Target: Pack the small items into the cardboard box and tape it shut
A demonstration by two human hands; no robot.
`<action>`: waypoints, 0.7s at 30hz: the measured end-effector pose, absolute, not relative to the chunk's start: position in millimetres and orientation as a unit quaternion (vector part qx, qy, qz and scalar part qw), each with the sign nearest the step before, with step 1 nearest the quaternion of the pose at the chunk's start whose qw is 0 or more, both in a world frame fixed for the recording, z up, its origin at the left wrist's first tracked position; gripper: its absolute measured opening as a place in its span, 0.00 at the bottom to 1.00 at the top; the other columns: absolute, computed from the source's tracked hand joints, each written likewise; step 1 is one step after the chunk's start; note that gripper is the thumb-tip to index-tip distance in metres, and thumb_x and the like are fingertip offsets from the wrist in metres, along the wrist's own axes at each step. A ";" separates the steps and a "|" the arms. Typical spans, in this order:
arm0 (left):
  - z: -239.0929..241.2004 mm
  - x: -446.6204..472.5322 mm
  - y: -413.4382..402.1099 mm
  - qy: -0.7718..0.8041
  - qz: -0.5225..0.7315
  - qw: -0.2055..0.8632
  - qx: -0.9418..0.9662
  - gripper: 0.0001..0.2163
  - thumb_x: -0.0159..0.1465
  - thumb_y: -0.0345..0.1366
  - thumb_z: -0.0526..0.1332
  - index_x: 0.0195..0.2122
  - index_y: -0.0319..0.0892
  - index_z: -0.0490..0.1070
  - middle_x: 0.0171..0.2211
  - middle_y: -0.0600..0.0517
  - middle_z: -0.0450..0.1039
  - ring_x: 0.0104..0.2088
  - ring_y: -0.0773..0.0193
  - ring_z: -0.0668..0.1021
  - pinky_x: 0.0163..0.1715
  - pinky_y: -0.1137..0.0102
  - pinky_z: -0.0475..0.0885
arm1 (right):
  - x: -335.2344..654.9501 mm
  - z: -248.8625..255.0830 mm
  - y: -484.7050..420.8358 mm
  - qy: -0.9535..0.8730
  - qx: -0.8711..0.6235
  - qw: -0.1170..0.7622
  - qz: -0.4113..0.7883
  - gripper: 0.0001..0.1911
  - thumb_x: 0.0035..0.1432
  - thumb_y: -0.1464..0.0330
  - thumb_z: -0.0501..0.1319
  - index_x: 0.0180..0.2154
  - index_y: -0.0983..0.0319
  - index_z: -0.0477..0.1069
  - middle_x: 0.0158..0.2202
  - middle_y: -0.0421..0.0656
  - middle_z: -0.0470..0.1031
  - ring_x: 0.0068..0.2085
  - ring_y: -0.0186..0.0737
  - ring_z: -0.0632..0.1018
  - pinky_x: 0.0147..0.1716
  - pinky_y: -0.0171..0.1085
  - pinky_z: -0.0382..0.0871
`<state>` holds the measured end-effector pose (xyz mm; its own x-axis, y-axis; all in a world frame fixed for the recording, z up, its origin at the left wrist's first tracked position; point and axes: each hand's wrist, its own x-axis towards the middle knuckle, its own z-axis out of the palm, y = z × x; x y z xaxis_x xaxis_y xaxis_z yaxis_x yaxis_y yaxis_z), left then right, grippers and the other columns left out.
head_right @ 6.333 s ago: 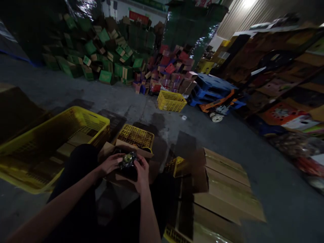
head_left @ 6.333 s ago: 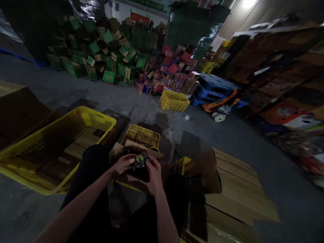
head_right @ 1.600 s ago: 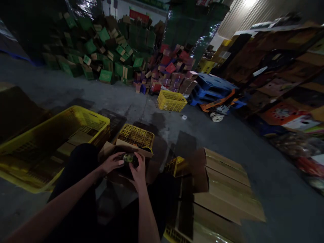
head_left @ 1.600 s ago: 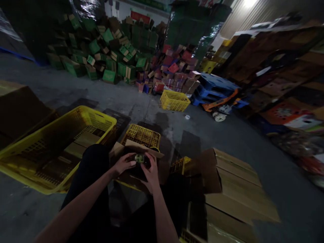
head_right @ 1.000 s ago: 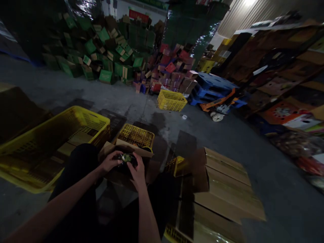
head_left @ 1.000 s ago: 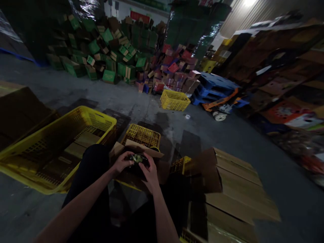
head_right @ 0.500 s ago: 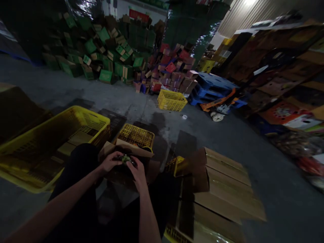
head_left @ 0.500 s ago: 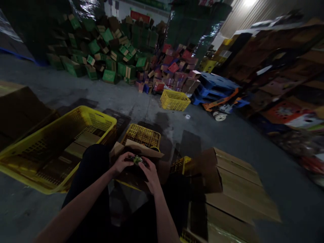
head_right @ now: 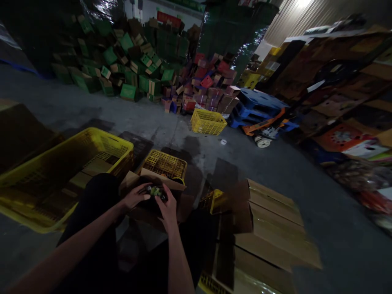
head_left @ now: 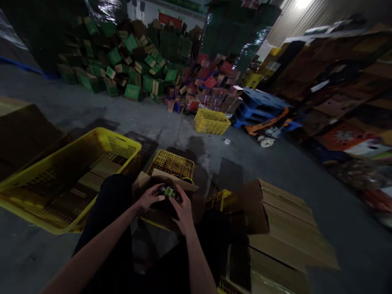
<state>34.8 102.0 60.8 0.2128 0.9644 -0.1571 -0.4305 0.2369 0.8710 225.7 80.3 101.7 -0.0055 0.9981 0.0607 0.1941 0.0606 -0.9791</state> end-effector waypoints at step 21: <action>69.9 30.7 98.1 0.405 0.433 0.739 0.319 0.30 0.46 0.44 0.79 0.50 0.42 0.76 0.49 0.44 0.75 0.41 0.55 0.81 0.44 0.60 0.77 | 227.6 109.7 80.4 -0.654 -0.487 0.453 0.360 0.18 0.59 0.65 0.66 0.52 0.54 0.76 0.52 0.44 0.77 0.53 0.47 0.76 0.56 0.45 0.68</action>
<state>30.7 98.1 69.9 0.2960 0.8992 -0.3221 -0.3818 0.4205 0.8231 227.6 80.4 109.7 -0.1149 0.9634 0.2424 0.3110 0.2666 -0.9122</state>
